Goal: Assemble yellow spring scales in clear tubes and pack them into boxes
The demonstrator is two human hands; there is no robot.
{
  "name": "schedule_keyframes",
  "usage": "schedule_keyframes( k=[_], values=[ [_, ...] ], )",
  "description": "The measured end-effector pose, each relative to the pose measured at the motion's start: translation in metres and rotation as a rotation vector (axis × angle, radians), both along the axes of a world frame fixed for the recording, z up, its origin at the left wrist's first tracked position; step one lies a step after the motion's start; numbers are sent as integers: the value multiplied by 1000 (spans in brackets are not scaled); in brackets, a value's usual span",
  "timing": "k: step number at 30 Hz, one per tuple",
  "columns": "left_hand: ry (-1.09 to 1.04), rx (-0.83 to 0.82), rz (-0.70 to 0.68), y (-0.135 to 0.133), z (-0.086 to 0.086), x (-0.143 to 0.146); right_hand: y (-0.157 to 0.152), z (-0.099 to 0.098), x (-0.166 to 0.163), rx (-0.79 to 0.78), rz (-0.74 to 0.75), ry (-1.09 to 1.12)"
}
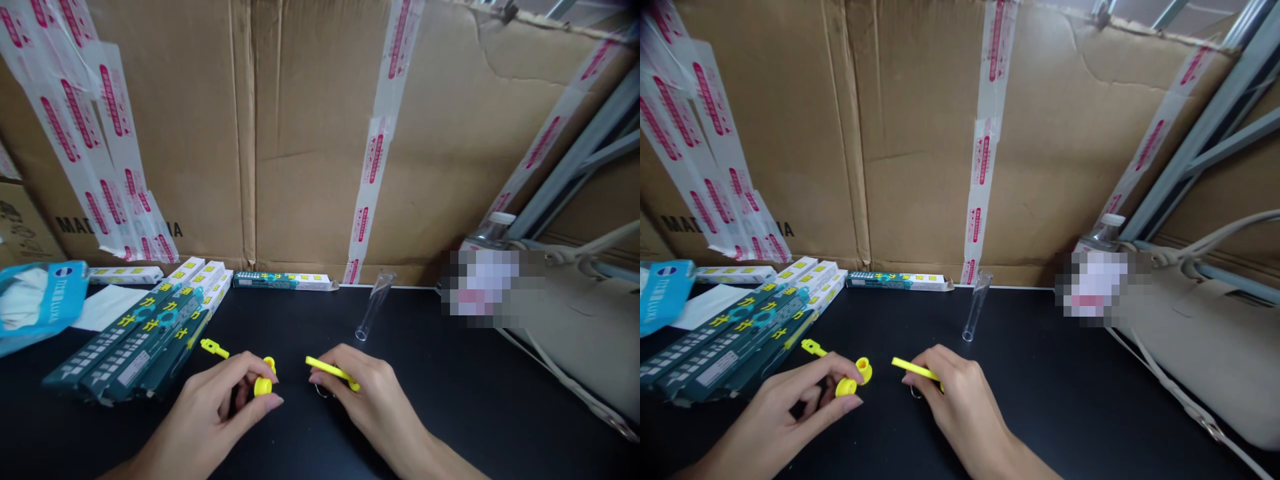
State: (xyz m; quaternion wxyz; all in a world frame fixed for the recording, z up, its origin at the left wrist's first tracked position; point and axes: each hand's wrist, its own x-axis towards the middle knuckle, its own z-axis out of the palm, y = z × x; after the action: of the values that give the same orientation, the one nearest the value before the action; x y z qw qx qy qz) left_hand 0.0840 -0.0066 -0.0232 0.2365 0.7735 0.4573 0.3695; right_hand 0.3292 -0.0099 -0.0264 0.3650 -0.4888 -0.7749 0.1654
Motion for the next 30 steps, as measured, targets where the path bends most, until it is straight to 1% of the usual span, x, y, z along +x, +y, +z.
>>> schedule_keyframes(
  k=[5,12,16,24,30],
  values=[
    [17,-36,10,0,2,1,-1,-1,-4,-13,-2,-16],
    [11,-18,-7,0,2,1,-2,0,-5,-47,10,29],
    [9,-12,-14,0,0,1,-3,-1,-4,4,9,25],
    [-11,-18,-15,0,-1,1,-11,6,-2,127,0,-39],
    [-27,-6,-18,1,-3,-1,-14,9,-4,134,111,-61]
  ],
)
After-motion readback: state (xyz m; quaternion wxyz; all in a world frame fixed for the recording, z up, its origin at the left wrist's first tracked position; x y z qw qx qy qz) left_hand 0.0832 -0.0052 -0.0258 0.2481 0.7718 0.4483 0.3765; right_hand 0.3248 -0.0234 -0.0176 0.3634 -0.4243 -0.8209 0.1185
